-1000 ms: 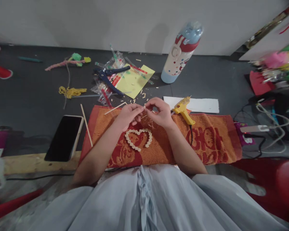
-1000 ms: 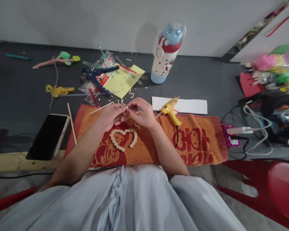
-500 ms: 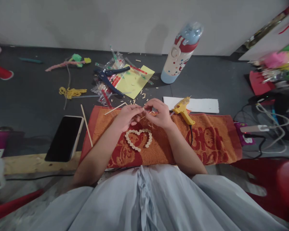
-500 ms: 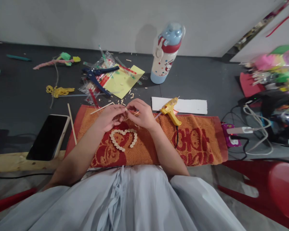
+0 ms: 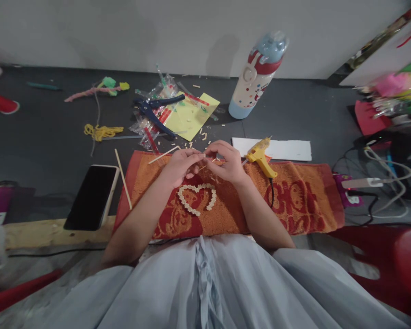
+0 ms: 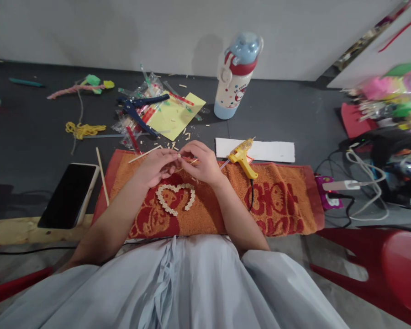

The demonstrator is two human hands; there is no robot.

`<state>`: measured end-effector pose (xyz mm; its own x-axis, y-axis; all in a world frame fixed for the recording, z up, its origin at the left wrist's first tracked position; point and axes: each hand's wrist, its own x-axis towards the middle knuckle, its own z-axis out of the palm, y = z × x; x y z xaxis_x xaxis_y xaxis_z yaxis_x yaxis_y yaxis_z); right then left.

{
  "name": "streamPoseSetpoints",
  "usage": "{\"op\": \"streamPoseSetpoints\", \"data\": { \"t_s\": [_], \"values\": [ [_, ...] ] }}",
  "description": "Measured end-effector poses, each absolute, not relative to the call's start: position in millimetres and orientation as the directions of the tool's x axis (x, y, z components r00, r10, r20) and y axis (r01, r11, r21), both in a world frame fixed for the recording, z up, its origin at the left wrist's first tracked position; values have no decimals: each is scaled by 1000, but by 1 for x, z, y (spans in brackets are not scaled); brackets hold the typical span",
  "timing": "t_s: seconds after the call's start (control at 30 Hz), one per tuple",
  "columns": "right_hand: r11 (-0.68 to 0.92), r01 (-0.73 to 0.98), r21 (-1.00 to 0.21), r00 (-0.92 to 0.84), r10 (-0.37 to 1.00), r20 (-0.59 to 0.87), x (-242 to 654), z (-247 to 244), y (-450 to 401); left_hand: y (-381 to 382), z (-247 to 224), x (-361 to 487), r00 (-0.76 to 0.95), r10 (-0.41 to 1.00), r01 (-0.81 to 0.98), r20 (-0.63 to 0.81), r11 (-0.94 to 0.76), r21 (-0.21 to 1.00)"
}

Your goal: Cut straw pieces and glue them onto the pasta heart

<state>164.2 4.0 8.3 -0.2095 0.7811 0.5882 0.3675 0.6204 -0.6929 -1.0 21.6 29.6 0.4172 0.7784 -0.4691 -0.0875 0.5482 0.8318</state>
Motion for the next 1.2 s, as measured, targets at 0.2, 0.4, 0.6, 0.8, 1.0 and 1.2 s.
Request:
{"op": "streamPoseSetpoints", "data": {
  "t_s": [0.2, 0.4, 0.6, 0.8, 1.0, 1.2],
  "values": [
    [631, 386, -673, -219, 772, 597, 165, 7, 3, 22, 29, -1, 411, 778, -85, -476, 553, 829],
    [613, 413, -673, -229, 785, 575, 166, 7, 3, 22, 31, -1, 401, 780, -71, -480, 549, 833],
    [632, 418, -653, -244, 770, 589, 166, 7, 3, 22, 29, -1, 401, 777, -61, -484, 550, 833],
    [650, 458, -607, -265, 751, 604, 168, 8, 3, 23, 28, 0, 400, 774, -37, -491, 549, 835],
    [659, 492, -569, -291, 741, 606, 168, 7, 4, 23, 29, 0, 381, 775, -17, -504, 551, 834],
    [680, 493, -543, -304, 719, 625, 169, 6, 4, 23, 28, -2, 379, 775, -18, -505, 552, 834]
  ]
}}
